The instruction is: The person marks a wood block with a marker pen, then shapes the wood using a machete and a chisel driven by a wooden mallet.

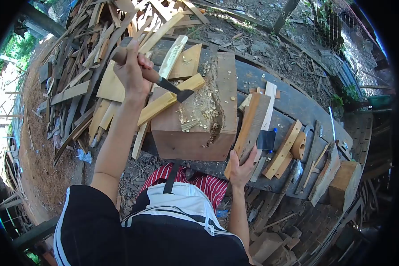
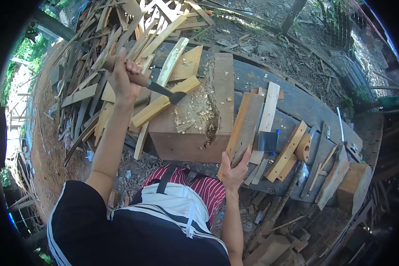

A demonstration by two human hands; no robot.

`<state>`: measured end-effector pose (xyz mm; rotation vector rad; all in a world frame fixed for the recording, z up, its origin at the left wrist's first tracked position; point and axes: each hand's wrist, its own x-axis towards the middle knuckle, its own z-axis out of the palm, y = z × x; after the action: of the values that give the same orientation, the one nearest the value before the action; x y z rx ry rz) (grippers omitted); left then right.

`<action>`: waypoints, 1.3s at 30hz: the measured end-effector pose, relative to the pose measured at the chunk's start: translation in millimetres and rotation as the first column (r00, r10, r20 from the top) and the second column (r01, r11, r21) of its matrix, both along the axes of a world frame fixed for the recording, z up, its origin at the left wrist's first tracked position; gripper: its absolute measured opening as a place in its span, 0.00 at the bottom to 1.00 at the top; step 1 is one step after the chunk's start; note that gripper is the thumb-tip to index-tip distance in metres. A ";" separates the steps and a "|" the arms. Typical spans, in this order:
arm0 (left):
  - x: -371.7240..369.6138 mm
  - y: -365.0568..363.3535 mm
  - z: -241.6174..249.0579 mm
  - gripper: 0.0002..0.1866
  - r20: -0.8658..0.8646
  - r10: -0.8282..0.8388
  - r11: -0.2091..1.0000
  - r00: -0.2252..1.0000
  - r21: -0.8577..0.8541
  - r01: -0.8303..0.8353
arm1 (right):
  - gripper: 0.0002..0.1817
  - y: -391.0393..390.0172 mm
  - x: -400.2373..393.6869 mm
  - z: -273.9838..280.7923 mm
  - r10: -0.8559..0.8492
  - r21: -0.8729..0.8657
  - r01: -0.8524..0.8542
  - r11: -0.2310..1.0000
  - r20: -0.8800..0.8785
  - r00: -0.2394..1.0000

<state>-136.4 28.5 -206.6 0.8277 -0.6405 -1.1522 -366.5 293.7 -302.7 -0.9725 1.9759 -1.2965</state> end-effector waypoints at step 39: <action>-20.3 -7.1 -52.0 0.09 0.596 0.096 0.953 0.797 -0.288 0.100 | 0.37 -152.6 68.0 208.7 0.614 0.199 -0.581 0.789 -0.231 0.755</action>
<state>-156.8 21.4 -258.5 0.9266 -1.3219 -0.7402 -298.6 141.1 -94.0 -1.6401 1.6785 -0.6954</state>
